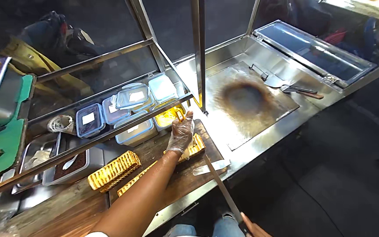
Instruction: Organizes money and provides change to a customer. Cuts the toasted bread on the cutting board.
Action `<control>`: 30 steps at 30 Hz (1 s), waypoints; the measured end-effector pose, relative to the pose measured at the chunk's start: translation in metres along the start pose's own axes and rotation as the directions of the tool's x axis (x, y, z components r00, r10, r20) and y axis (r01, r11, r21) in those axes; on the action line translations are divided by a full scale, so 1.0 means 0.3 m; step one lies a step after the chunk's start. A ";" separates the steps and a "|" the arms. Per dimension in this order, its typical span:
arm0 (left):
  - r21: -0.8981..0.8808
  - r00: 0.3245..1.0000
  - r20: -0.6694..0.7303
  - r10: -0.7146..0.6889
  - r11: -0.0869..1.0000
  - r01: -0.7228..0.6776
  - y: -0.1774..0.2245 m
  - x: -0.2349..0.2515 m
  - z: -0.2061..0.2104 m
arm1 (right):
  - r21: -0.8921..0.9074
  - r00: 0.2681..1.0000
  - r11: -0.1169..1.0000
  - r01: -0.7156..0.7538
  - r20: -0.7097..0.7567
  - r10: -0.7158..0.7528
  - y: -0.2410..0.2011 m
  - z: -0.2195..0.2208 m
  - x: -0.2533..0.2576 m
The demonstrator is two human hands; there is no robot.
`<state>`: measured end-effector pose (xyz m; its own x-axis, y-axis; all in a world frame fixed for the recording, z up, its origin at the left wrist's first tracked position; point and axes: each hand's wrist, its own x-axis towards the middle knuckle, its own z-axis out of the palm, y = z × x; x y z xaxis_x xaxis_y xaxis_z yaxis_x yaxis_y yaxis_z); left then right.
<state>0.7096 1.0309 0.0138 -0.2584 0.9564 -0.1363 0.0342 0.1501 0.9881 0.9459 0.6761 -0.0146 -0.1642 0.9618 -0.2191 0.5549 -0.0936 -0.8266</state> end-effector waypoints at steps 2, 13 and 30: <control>0.029 1.000 0.010 -0.023 0.999 0.023 0.007 -0.002 0.000 | 0.259 0.997 0.963 -0.072 0.023 0.069 -0.031 0.012 0.080; -0.318 0.978 0.043 0.206 0.930 -0.182 0.307 -0.113 -0.096 | -0.167 0.997 0.986 -0.018 -0.076 0.005 -0.136 0.045 0.088; 0.759 0.693 0.639 -0.333 0.131 -0.637 -0.049 -0.009 0.150 | -0.126 0.941 0.973 -0.194 -0.305 0.148 0.123 -0.074 0.512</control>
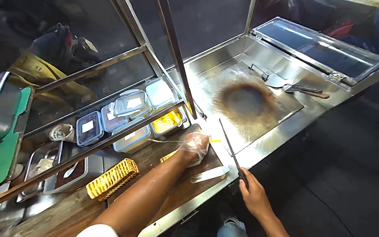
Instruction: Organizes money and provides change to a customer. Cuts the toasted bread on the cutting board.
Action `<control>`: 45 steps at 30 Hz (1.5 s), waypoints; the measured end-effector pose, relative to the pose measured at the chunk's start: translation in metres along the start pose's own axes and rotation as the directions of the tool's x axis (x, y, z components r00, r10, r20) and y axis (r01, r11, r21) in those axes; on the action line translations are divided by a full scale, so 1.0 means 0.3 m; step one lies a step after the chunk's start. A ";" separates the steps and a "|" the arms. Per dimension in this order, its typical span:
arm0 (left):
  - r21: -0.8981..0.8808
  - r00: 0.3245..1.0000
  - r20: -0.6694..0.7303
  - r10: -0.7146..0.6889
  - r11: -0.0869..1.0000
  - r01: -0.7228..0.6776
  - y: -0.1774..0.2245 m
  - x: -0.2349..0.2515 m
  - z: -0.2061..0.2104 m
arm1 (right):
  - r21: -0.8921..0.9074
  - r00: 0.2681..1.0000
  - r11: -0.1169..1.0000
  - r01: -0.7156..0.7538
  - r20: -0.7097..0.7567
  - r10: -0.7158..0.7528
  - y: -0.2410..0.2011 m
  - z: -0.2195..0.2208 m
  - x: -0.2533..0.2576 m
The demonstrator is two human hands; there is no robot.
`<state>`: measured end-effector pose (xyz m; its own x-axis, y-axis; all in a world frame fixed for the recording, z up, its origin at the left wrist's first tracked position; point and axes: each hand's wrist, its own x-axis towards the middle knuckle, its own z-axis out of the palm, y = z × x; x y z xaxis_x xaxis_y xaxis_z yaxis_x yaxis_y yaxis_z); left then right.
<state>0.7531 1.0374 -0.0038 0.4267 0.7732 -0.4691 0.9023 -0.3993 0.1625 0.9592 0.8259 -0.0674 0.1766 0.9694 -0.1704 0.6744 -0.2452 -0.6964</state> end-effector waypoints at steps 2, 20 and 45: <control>0.023 0.999 -0.012 0.050 0.999 -0.049 -0.002 0.053 0.041 | 0.074 1.000 0.997 -0.008 -0.010 0.009 0.038 -0.016 -0.037; 0.045 0.994 0.110 0.021 0.999 -0.026 0.024 0.006 0.028 | 0.143 0.993 0.988 -0.057 0.111 0.042 0.018 0.056 -0.157; -0.308 0.977 -0.212 0.007 0.949 -0.073 -0.175 -0.176 0.125 | 0.081 0.993 0.993 0.083 0.080 -0.090 -0.102 0.114 -0.342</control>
<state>0.6808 0.9992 -0.0202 0.4359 0.8576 -0.2729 0.8438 -0.2839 0.4555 0.8959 0.7343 -0.0525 0.0571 0.9850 -0.1628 0.6264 -0.1623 -0.7624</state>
